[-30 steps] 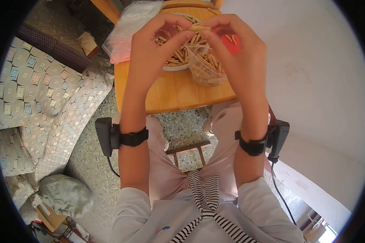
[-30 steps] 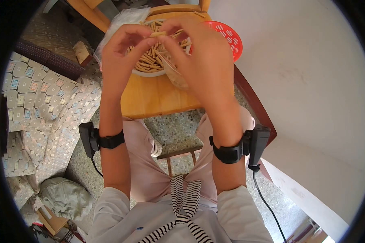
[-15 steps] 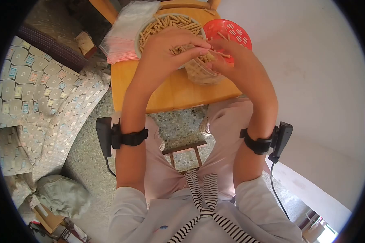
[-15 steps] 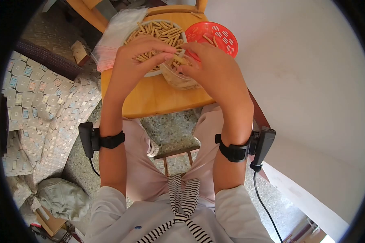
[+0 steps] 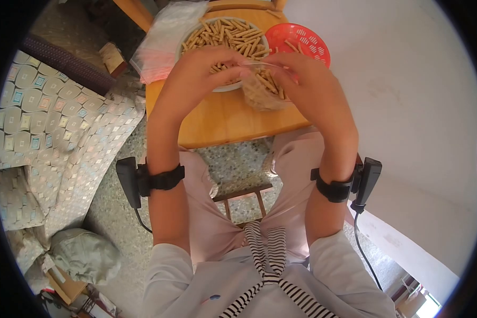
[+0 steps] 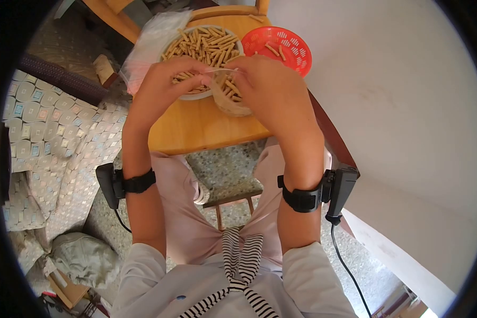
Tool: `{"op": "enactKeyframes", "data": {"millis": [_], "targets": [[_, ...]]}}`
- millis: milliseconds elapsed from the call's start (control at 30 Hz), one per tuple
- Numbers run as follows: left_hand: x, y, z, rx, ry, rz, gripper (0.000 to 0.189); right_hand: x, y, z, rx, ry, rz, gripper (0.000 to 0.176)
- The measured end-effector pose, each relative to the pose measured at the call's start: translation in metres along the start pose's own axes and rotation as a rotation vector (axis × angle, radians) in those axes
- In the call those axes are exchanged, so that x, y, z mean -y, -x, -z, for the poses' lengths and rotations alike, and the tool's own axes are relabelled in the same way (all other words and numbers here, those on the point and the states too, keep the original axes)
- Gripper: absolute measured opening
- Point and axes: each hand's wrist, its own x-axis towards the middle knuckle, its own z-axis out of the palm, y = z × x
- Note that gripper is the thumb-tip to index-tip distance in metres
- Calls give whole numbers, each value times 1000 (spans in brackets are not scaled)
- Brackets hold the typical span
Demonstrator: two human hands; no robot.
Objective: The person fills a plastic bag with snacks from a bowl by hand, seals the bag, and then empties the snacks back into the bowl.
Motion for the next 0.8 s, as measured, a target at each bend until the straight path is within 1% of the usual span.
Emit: {"op": "enactKeyframes", "data": {"millis": [67,200,267,400,467,567,700,800], "targets": [[-3,-2,-2,-80,-43,-64,17,3,0,-4,7,-49,5,27],[-8,0,0,-99,-35,-71,15,20,-3,-2,67,3,-56,30],[-9,0,1,-99,-54,-59,14,16,-3,-10,-27,0,108,29],[-8,0,0,-111,-103,-91,14,18,-6,-14,-23,40,99,28],[-8,0,0,-113,-115,-120,15,22,-8,-13,8,81,83,23],[-13,2,0,-104,-133,-109,16,24,-9,-13,17,110,82,18],[-11,5,3,-114,-160,-104,17,22,-7,-14,-8,65,89,18],[-9,8,6,-116,-114,-107,17,20,-6,-12,-24,39,128,18]]}}
